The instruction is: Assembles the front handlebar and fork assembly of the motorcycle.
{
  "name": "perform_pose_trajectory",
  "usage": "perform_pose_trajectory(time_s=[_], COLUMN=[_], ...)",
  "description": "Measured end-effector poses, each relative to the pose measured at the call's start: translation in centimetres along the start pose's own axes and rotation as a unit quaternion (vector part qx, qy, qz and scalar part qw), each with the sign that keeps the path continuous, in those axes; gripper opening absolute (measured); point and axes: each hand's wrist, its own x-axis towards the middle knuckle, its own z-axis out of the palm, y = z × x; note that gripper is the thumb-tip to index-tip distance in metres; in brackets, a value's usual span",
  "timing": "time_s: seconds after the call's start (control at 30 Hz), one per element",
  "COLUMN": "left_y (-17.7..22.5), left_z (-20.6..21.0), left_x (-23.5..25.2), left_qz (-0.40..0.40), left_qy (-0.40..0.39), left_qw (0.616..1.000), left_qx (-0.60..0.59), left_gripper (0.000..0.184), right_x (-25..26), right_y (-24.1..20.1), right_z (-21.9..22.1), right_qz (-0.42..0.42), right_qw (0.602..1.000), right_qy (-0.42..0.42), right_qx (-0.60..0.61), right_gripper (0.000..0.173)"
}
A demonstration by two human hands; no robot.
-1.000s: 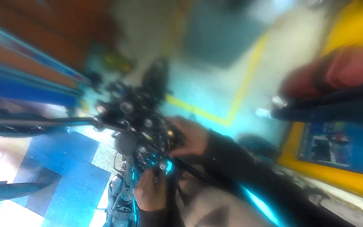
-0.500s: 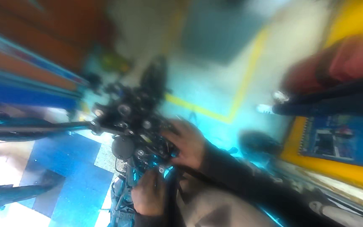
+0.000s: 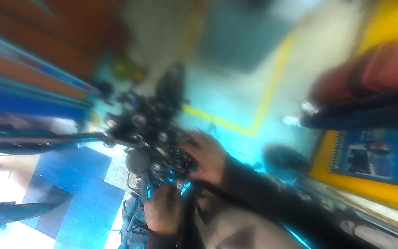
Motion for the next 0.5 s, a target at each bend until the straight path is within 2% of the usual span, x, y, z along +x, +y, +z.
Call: perform_pose_trajectory(time_s=[0.13, 0.17, 0.27, 0.33, 0.43, 0.5], left_y=[1.2, 1.0, -0.4, -0.7, -0.8, -0.2], left_z=[1.3, 1.3, 0.4, 0.0, -0.2, -0.1], left_x=[-0.6, -0.7, -0.6, -0.4, -0.1, 0.0], left_qz=[0.030, 0.026, 0.028, 0.034, 0.019, 0.017], left_qy=[0.113, 0.104, -0.012, -0.052, -0.059, -0.037], left_qw=[0.990, 0.992, 0.999, 0.997, 0.996, 0.999], left_qx=[0.080, 0.061, -0.027, -0.041, -0.056, -0.021], left_gripper=[0.017, 0.018, 0.031, 0.034, 0.030, 0.027], right_x=[0.0, 0.0, 0.1, 0.1, 0.1, 0.2], right_y=[0.0, 0.0, 0.1, 0.1, 0.3, 0.4], right_z=[0.0, 0.1, -0.1, -0.3, -0.2, -0.4], right_qz=[0.002, 0.001, 0.010, 0.007, -0.007, -0.007], right_qw=[1.000, 1.000, 1.000, 1.000, 1.000, 0.999], right_qy=[0.003, 0.003, -0.016, -0.021, -0.009, -0.016], right_qx=[0.005, 0.006, 0.011, 0.016, 0.024, 0.031], right_gripper=[0.090, 0.090, 0.090, 0.089, 0.088, 0.085])
